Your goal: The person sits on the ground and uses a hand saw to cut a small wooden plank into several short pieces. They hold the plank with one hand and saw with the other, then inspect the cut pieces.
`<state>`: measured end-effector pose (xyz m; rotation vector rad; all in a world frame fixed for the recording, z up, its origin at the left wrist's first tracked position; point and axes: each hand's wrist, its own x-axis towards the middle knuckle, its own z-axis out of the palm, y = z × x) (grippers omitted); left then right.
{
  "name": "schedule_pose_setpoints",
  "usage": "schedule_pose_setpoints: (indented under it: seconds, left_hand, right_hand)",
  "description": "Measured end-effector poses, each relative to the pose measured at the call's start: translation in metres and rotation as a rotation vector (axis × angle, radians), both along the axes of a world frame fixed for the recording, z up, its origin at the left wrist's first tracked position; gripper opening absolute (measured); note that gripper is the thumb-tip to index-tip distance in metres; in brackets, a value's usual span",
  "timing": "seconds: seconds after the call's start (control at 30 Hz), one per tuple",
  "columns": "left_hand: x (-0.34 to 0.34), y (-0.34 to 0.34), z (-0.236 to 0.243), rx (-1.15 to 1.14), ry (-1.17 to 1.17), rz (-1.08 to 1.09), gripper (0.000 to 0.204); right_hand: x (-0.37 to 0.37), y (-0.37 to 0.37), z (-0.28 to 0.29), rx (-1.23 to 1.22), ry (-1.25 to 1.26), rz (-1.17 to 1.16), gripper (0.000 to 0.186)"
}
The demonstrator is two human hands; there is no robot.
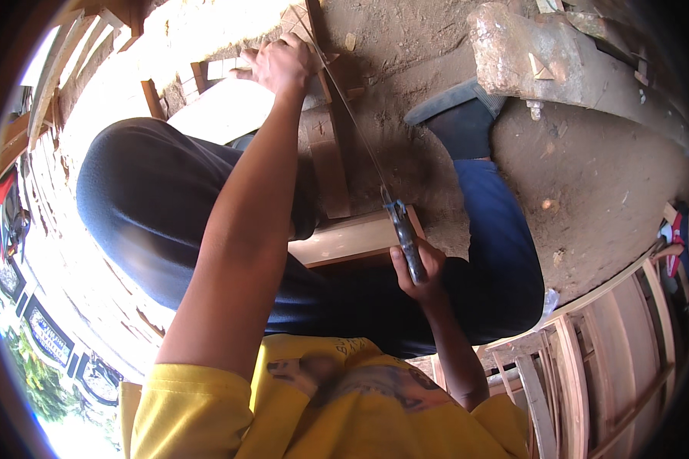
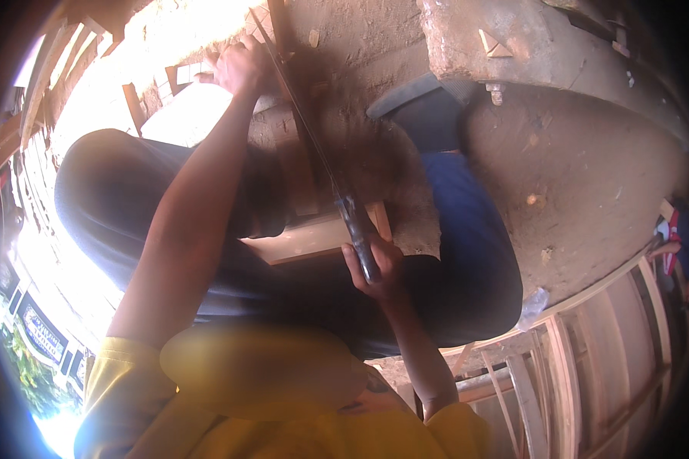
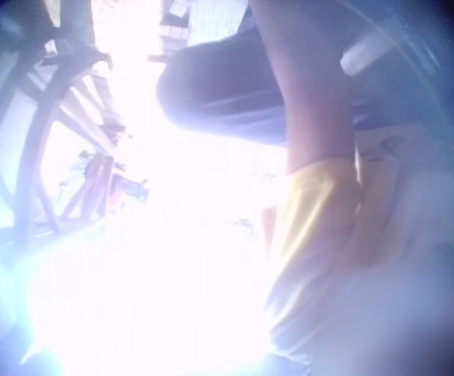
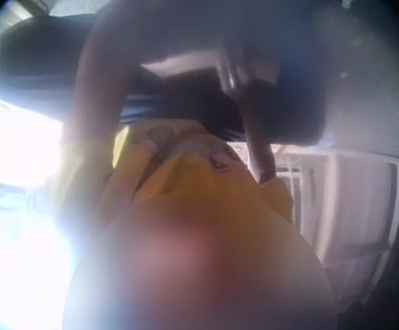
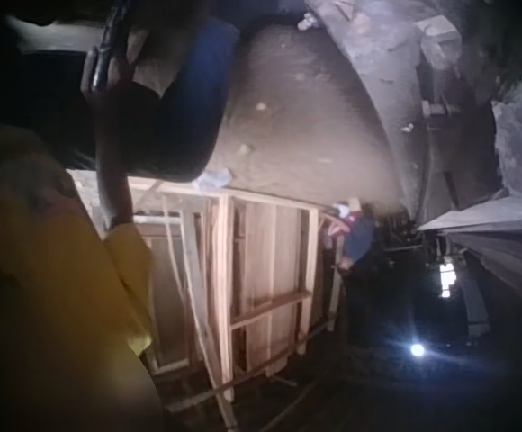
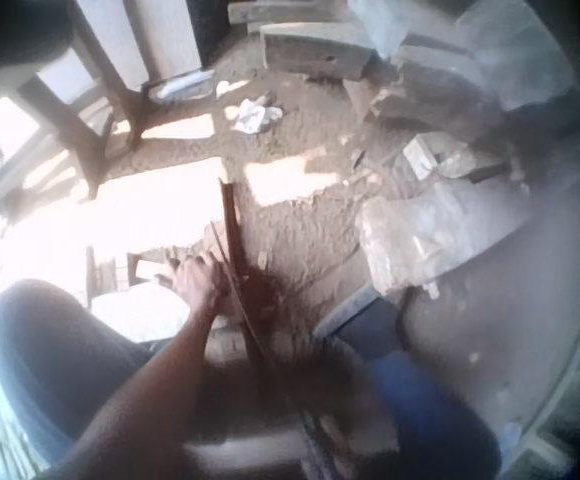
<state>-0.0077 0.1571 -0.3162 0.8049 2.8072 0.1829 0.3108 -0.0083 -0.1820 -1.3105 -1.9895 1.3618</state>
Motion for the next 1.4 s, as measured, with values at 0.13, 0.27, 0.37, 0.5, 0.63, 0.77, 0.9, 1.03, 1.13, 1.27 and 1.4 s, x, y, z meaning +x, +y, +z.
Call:
schedule_pose_setpoints:
  seconds: [0.13,0.27,0.37,0.5,0.63,0.77,0.9,1.03,1.13,1.27,1.4]
  left_hand:
    - [0.004,-0.002,-0.001,0.072,0.064,-0.011,0.049]
    - [0.003,-0.003,-0.002,0.044,0.038,0.015,0.049]
    - [0.001,-0.005,-0.001,-0.006,0.039,-0.043,0.05]
    - [0.003,-0.005,-0.004,0.059,0.054,-0.031,0.049]
    - [0.003,-0.003,-0.001,0.028,0.045,-0.037,0.047]
    - [0.002,-0.002,0.006,-0.013,0.011,-0.062,0.047]
    - [-0.001,-0.014,-0.011,0.064,0.095,-0.154,0.043]
    - [-0.001,-0.007,-0.004,-0.024,0.039,-0.168,0.042]
    - [-0.004,-0.008,-0.006,0.039,0.052,-0.151,0.044]
    - [-0.004,-0.006,-0.01,0.027,0.022,-0.128,0.047]
    - [-0.004,-0.005,-0.014,0.082,0.077,-0.109,0.049]
  right_hand:
    - [0.01,-0.004,0.01,-0.045,-0.016,-0.046,0.011]
    - [0.009,-0.001,-0.003,-0.097,-0.051,0.002,0.012]
    - [0.019,-0.004,0.012,0.016,-0.042,0.001,0.013]
    - [0.022,0.004,0.01,-0.059,-0.056,0.011,0.012]
    - [0.027,0.01,0.01,0.019,-0.069,0.051,0.011]
    - [0.03,0.014,0.018,-0.028,-0.106,0.05,0.011]
    - [0.021,0.017,0.011,-0.064,-0.096,0.041,0.012]
    - [0.032,0.006,0.019,0.034,-0.077,0.039,0.011]
    - [0.02,0.014,0.014,-0.109,-0.1,0.052,0.01]
    - [0.019,0.004,0.014,0.044,-0.065,0.042,0.01]
    - [0.019,-0.001,0.016,-0.036,-0.103,0.02,0.011]
